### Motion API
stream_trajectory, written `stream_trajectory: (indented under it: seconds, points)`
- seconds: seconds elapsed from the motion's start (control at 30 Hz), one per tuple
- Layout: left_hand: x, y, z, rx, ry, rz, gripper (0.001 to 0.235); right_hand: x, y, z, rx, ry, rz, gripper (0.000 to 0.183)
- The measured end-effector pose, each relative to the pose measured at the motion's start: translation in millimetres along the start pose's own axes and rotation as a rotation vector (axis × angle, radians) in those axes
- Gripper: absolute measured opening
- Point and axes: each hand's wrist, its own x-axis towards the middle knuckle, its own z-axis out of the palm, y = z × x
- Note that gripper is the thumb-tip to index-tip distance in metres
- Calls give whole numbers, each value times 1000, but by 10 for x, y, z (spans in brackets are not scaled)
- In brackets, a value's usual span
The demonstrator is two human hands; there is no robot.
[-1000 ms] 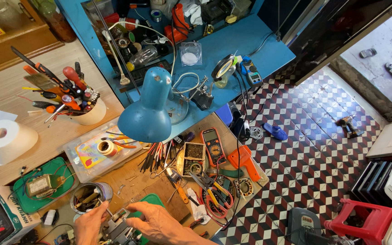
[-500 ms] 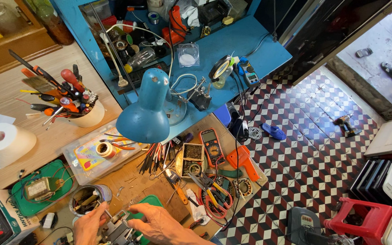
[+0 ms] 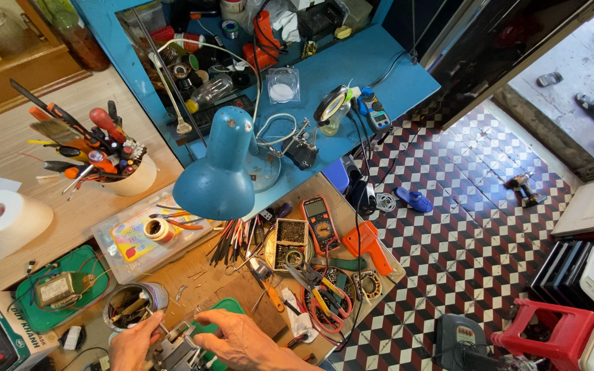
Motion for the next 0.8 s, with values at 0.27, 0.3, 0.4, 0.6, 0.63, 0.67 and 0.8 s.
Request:
stream_trajectory:
  seconds: [0.27,0.3,0.4,0.6,0.63,0.67,0.8]
  points:
    - [163,-102,-10,-31,-11,37,41,-34,14,-63,-1,-2,5,50]
    - [180,-111,-15,-24,-7,36,41,-33,18,-68,3,-6,5,50]
    - [215,-129,-13,-34,-25,35,42,-40,44,-81,-8,-8,31,51]
    - [183,-123,-14,-28,-28,56,44,-50,37,-77,-11,0,3,50]
    - [174,-114,-15,-26,-19,64,44,-47,32,-79,-11,1,6,50]
    - [165,-109,-11,-37,-25,67,44,-48,32,-81,-11,1,9,50]
    - [177,-114,13,-65,-13,53,44,-61,75,-86,-5,-1,17,52]
